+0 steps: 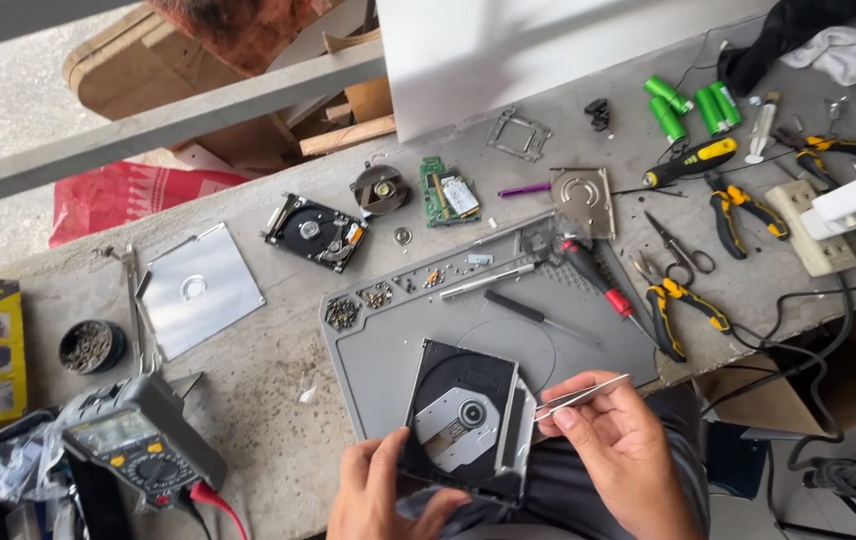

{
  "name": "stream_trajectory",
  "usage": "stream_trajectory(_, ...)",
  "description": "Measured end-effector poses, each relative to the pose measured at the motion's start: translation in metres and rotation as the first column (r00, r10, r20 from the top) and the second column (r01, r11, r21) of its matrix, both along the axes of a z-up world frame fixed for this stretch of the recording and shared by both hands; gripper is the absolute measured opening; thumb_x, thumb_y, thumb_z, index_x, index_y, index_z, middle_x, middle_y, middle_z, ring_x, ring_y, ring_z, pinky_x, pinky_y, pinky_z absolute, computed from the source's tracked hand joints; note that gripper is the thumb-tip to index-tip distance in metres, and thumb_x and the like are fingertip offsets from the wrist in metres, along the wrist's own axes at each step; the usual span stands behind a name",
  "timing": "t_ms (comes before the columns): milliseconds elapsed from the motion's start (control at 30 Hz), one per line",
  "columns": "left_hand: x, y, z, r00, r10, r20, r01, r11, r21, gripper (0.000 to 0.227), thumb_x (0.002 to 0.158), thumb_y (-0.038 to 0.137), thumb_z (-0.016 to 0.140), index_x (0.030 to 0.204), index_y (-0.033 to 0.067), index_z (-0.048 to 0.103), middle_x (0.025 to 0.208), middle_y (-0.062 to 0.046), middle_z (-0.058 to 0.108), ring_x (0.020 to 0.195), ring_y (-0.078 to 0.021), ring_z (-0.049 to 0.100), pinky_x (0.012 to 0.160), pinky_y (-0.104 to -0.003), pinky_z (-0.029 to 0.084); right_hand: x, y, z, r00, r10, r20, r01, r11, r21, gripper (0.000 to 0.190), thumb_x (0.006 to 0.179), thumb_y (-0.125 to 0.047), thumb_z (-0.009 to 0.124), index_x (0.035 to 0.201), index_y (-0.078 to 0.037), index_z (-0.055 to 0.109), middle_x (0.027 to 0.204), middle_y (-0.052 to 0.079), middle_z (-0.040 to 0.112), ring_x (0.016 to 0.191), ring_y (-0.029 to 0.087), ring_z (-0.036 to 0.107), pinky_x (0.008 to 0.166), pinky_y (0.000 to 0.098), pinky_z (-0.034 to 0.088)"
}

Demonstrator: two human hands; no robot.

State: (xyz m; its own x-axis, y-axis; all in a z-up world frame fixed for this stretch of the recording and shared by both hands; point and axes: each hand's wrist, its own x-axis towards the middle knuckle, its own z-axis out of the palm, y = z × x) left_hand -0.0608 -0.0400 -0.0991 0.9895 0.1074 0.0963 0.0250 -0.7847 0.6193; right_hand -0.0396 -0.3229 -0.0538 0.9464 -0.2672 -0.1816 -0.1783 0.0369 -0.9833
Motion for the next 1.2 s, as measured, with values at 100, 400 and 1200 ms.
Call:
stream_trajectory(100, -0.009, -0.015, 0.009, 0.997, 0.035, 0.066, -0.045, 0.986, 0.163, 0.098, 0.065, 0.102, 0.086, 0.134, 0.0334, 0.077, 0.115, 0.008, 0.070, 0.084, -0.0176, 0.081, 0.055, -0.041, 0.063, -0.011, 0.004, 0.006, 0.999, 0.003, 0.037, -0.001, 0.999, -0.052, 0.020, 0.101, -0.005, 0.079, 0.120, -0.001, 0.075, 0.115, 0.017, 0.090, 0.089, 0.025, 0.091, 0.093, 0.0349, 0.074)
stream_trajectory(400, -0.008, -0.018, 0.037, 0.952, -0.225, 0.208, 0.172, 0.954, 0.245, 0.077, 0.090, 0.071, 0.092, 0.141, 0.0185, 0.072, 0.132, -0.013, 0.065, 0.121, -0.0399, 0.062, 0.102, -0.056, 0.057, -0.048, 0.001, -0.005, 0.991, 0.054, 0.119, -0.037, 0.989, -0.146, 0.014, 0.102, 0.001, 0.076, 0.116, -0.002, 0.075, 0.111, 0.018, 0.089, 0.103, 0.021, 0.090, 0.101, 0.0324, 0.075)
stream_trajectory(1200, 0.030, -0.052, 0.034, 0.792, -0.405, 0.456, 0.381, 0.912, 0.149, 0.026, 0.118, 0.035, 0.068, 0.131, 0.0135, 0.076, 0.109, -0.006, 0.068, 0.094, -0.0339, 0.065, 0.079, -0.048, 0.048, -0.018, 0.027, 0.011, 0.919, 0.200, 0.338, -0.025, 0.888, -0.459, 0.009, 0.110, -0.006, 0.069, 0.118, -0.006, 0.066, 0.115, 0.013, 0.090, 0.108, 0.022, 0.094, 0.095, 0.0283, 0.078)
